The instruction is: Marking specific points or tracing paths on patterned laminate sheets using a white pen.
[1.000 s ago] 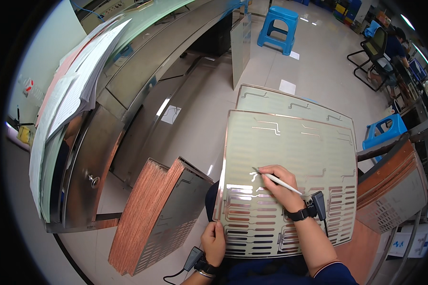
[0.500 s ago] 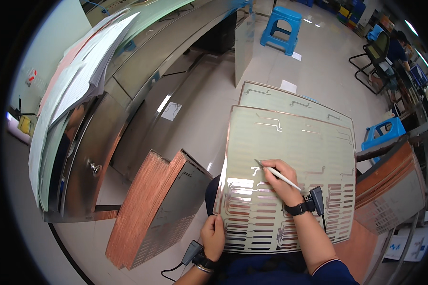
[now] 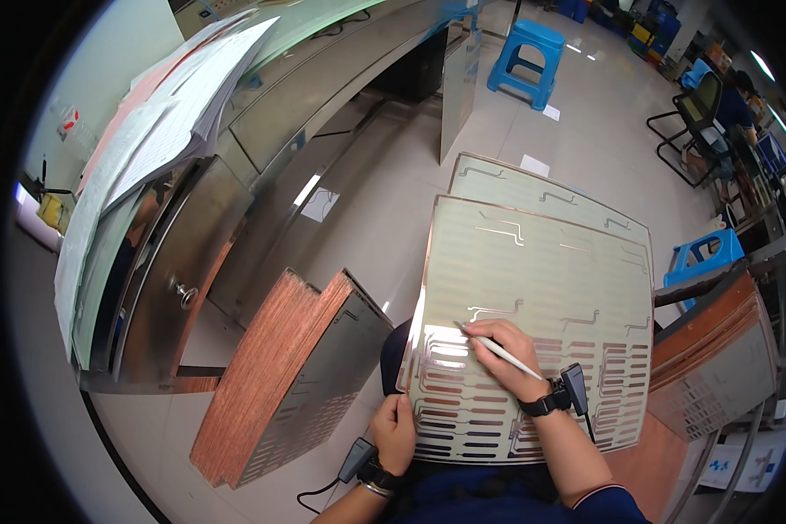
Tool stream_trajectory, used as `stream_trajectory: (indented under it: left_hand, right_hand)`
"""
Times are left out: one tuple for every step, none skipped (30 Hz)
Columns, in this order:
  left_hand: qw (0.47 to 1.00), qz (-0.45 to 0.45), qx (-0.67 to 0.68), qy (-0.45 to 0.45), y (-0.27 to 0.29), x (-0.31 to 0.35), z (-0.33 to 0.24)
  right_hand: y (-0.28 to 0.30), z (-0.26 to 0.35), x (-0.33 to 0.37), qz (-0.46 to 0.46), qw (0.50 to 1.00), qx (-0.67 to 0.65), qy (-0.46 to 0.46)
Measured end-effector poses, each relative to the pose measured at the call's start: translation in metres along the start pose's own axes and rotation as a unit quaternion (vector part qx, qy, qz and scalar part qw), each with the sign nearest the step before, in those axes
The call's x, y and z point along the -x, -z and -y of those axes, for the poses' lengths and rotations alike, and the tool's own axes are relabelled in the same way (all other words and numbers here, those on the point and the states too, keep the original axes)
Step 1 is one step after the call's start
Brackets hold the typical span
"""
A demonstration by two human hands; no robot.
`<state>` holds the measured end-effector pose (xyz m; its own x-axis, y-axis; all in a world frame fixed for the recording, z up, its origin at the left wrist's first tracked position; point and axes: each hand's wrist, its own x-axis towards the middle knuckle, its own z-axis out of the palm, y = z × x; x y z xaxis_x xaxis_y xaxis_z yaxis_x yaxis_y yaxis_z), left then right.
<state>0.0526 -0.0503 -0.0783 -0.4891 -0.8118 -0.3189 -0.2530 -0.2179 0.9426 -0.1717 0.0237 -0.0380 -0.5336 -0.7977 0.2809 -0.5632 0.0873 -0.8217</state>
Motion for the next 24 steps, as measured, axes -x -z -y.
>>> stream_trajectory:
  left_hand:
    - [1.0, 0.001, 0.007, 0.003, 0.0, 0.0, -0.001]
    - [1.0, 0.001, 0.013, 0.007, 0.0, 0.0, -0.001]
    - [1.0, 0.001, 0.013, 0.008, -0.001, 0.0, 0.0]
    - [1.0, -0.001, 0.014, 0.005, -0.001, 0.0, 0.001]
    - [1.0, -0.003, 0.013, 0.002, 0.0, 0.0, 0.001]
    - [1.0, -0.003, 0.013, 0.003, 0.0, 0.0, 0.002]
    - [1.0, -0.003, 0.013, 0.004, 0.0, 0.0, 0.003]
    - [1.0, -0.002, 0.012, 0.004, 0.0, 0.0, 0.003]
    - [1.0, -0.002, 0.012, 0.004, 0.001, -0.001, 0.002]
    - [1.0, 0.002, 0.02, 0.012, 0.001, 0.0, 0.002]
    - [0.999, 0.006, 0.029, 0.02, 0.001, 0.0, 0.001]
    - [0.999, 0.007, 0.029, 0.02, 0.001, -0.001, -0.001]
    - [1.0, 0.007, 0.024, 0.017, 0.0, -0.001, -0.002]
    - [1.0, 0.007, 0.018, 0.015, 0.0, 0.0, -0.003]
    - [1.0, 0.007, 0.018, 0.016, 0.001, 0.0, -0.003]
    - [1.0, 0.008, 0.022, 0.019, 0.001, 0.0, -0.003]
    - [0.999, 0.009, 0.027, 0.022, 0.001, 0.0, -0.003]
    - [0.999, 0.01, 0.027, 0.022, 0.001, 0.0, -0.003]
    - [0.999, 0.01, 0.027, 0.021, 0.001, 0.0, -0.002]
    - [0.999, 0.01, 0.027, 0.021, 0.001, 0.0, -0.002]
    - [0.999, 0.011, 0.026, 0.02, 0.001, -0.001, -0.003]
    - [0.999, 0.01, 0.03, 0.029, 0.001, -0.001, -0.004]
    - [0.999, 0.01, 0.034, 0.038, 0.001, 0.0, -0.006]
    - [0.999, 0.012, 0.033, 0.039, 0.002, 0.001, -0.007]
  right_hand:
    - [0.0, 0.0, -0.001, -0.001, 1.0, 0.0, 0.0]
    - [0.0, 0.0, -0.001, -0.001, 1.0, 0.004, -0.001]
    - [0.0, 0.0, -0.002, -0.001, 1.0, 0.008, -0.002]
    - [-0.001, 0.0, -0.002, 0.0, 1.0, 0.008, -0.002]
    - [-0.002, 0.001, -0.003, -0.009, 1.0, 0.009, -0.006]
    - [-0.003, 0.002, -0.003, -0.017, 1.0, 0.01, -0.009]
    - [-0.004, 0.001, -0.004, -0.016, 1.0, 0.01, -0.01]
    - [-0.005, 0.001, -0.004, -0.017, 1.0, 0.012, -0.011]
    - [-0.005, 0.0, -0.005, -0.019, 1.0, 0.015, -0.011]
    - [-0.005, 0.0, -0.005, -0.019, 1.0, 0.014, -0.012]
    - [-0.003, -0.001, -0.004, -0.01, 1.0, 0.008, -0.015]
    - [-0.001, -0.002, -0.003, -0.001, 1.0, 0.002, -0.018]
    - [-0.001, -0.002, -0.004, -0.002, 1.0, 0.003, -0.018]
    - [-0.003, -0.003, -0.004, -0.008, 1.0, 0.001, -0.016]
    - [-0.004, -0.003, -0.004, -0.014, 1.0, -0.001, -0.013]
    - [-0.005, -0.002, -0.003, -0.013, 1.0, -0.002, -0.014]
    - [-0.006, -0.001, -0.004, -0.036, 0.999, 0.002, -0.02]
    - [-0.006, 0.0, -0.004, -0.058, 0.998, 0.006, -0.025]
    - [-0.005, -0.001, -0.003, -0.059, 0.998, 0.006, -0.025]
    - [-0.004, -0.003, -0.003, -0.049, 0.999, 0.002, -0.022]
    - [-0.003, -0.004, -0.003, -0.039, 0.999, -0.002, -0.018]
    - [-0.003, -0.004, -0.003, -0.04, 0.999, -0.002, -0.018]
    - [-0.005, -0.003, -0.003, -0.045, 0.999, -0.005, -0.02]
    - [-0.005, -0.002, -0.003, -0.051, 0.998, -0.007, -0.022]
